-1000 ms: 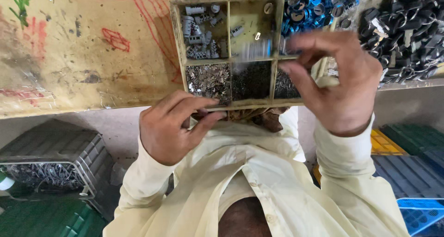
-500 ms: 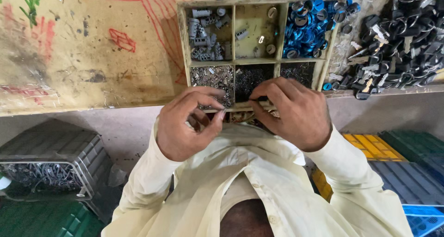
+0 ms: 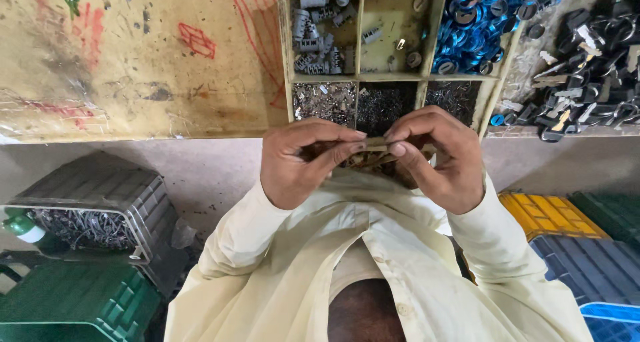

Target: The person assembles small lock components by hand, inserting a key into a lock cylinder, adding a blue plastic cap, and attaching a metal shackle. The person repeats this process multiple times, handling each component individually and placing the finished locks on the work surface.

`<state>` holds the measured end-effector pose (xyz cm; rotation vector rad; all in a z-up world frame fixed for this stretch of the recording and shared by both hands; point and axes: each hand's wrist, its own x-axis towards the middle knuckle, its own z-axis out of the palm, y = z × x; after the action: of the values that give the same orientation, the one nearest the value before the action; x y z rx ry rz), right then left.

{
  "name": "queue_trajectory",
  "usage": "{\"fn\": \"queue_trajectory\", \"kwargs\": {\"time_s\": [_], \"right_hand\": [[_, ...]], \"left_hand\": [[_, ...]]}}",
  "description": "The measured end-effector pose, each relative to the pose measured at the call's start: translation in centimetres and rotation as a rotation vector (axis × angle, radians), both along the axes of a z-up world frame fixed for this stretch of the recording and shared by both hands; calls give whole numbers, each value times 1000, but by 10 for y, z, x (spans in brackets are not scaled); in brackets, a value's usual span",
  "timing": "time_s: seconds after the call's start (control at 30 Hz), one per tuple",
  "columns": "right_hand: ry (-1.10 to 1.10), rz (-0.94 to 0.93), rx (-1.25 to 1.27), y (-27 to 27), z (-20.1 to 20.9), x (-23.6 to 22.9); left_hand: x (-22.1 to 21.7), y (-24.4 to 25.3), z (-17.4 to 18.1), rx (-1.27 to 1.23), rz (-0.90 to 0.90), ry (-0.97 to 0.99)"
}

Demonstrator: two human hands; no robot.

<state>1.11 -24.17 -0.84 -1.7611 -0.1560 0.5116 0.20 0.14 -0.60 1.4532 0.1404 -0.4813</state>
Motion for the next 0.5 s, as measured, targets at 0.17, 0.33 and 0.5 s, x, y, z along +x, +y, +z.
{"fn": "queue_trajectory", "kwargs": {"time_s": [0.17, 0.33, 0.5], "right_hand": [[0, 41, 34, -5, 4, 1], [50, 61, 27, -8, 8, 6], [100, 70, -2, -12, 9, 9]], "left_hand": [[-7, -9, -4, -193, -33, 347], [-7, -14, -10, -247, -40, 259], [-3, -16, -8, -201, -54, 218]]}}
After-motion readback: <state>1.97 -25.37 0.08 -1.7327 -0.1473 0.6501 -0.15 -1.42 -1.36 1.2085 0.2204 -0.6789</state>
